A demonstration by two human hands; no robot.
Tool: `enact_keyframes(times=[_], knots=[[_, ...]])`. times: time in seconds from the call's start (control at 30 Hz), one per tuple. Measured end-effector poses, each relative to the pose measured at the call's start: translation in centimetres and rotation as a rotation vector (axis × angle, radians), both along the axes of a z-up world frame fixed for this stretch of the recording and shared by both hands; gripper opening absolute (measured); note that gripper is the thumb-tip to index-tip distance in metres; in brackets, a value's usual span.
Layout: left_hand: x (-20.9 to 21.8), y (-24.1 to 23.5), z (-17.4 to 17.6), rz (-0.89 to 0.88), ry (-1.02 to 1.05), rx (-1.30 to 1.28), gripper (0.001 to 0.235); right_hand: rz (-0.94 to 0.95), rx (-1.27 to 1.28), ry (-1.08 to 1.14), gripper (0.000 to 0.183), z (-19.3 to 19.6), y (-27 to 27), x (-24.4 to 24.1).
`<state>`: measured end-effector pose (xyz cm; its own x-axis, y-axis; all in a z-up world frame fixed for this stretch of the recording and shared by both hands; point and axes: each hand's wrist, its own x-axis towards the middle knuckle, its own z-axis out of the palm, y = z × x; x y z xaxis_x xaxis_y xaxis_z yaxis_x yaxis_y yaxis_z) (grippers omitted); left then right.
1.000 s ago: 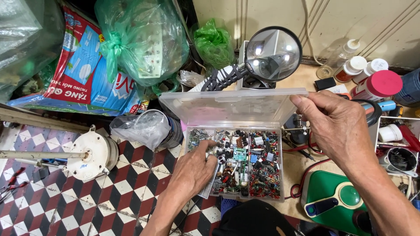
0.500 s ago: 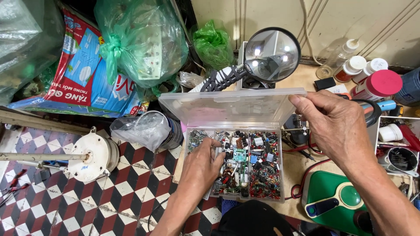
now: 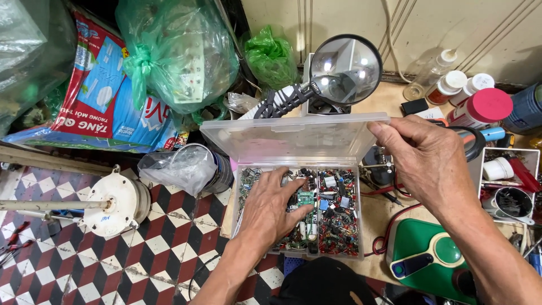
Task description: The person opens a plastic compartment box filled with electronic components, sifts through the parts with their hands, and then transfers some components into a plastic bag. They also handle small metal trays containing parts.
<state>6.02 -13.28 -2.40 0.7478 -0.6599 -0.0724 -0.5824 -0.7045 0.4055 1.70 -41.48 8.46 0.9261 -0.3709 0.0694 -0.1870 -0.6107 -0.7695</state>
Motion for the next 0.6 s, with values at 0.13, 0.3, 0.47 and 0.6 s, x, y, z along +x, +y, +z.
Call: enact_keyframes(times=[0.13,0.3,0.47,0.6], knots=[[-0.1,0.6,-0.1,-0.007,-0.102,-0.063,0.05,-0.002,0.031,0.0,0.021,0.2,0.1,-0.1],[-0.5,1.4,-0.7,0.01,-0.145,-0.113,0.043,-0.002,0.002,-0.004,0.024,-0.1,0.1,-0.1],[0.1,1.0,-1.1,0.175,0.092,-0.172,0.032,0.006,0.003,-0.019,0.022,0.0,0.1,-0.3],[1.3,1.1,-2.2,0.243,-0.091,-0.348,0.023,0.013,0.008,-0.027,0.022,0.0,0.2,-0.4]])
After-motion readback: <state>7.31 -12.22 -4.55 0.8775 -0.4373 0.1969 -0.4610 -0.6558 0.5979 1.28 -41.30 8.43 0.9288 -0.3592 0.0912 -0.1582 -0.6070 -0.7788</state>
